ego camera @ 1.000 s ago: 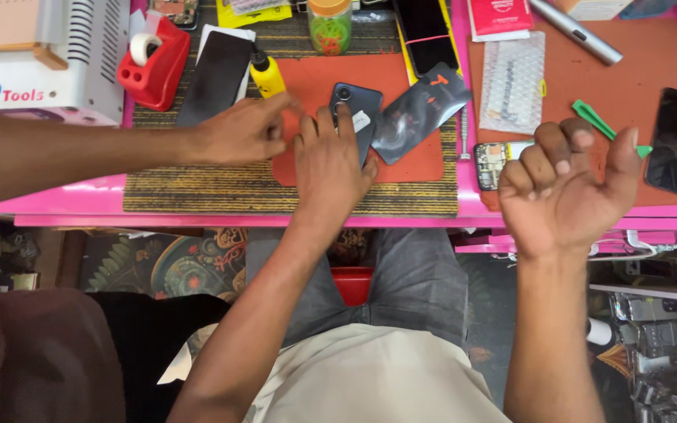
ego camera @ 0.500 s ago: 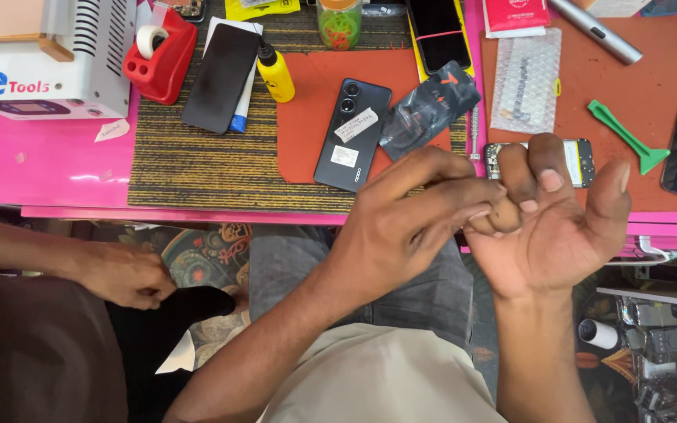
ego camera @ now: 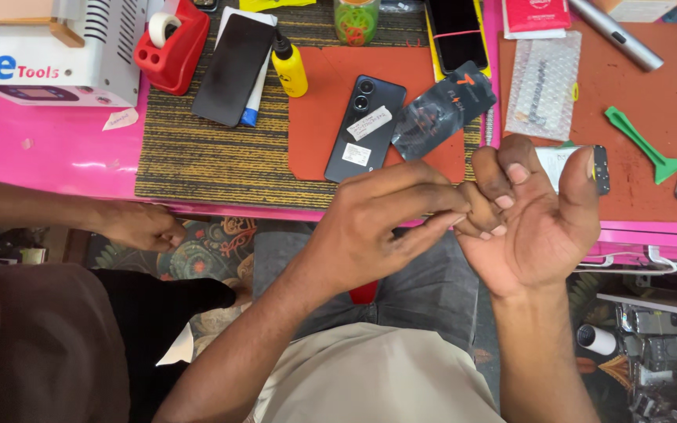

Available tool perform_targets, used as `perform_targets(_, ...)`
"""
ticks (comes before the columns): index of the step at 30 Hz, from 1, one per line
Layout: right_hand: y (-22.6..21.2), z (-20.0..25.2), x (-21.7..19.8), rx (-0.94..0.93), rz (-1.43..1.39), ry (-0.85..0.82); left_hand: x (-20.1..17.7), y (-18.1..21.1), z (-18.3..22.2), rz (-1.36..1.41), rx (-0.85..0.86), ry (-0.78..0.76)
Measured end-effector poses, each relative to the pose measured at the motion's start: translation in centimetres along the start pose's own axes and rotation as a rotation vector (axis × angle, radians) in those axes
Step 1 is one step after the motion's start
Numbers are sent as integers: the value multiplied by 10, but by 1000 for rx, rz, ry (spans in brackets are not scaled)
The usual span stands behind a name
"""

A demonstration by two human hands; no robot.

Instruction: The person applies adhesive to the back of a smartphone, then uses a heat gun to warm the device. They separate the back cover from the main body, exposing the internal components, and continue to apply heat to the interior.

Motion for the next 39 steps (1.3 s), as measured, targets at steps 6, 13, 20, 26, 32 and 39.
perform_targets(6,14,-11,7,41,142,-95,-10,-6,7,-37,-32,32)
perform_targets(13,49,-27,-3,169,443,-14,-28,-31,16,25,-198,-108)
perform_targets(20,69,-25,-21,238,475,-15,-118,-67,55,-5,-369,279)
perform_targets(26,58,-19,-48,238,612,72,-387,-87,89,-1485,-330,949)
perform_targets(32,32,-20,-74,167,696,220,-478,-176,128,-1282,-595,1145)
perform_targets(39,-8,-32,-96,-31,833,352,-335,-150,99,-1222,-343,902)
Point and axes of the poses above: each hand's wrist, its own z-axis away from the middle knuckle, its own x-axis out of the palm, y = z × x, the point moved 6 cm from there along -z, towards the middle knuckle, and after that the axes turned 2 degrees about -x, right-handed, at the moved point
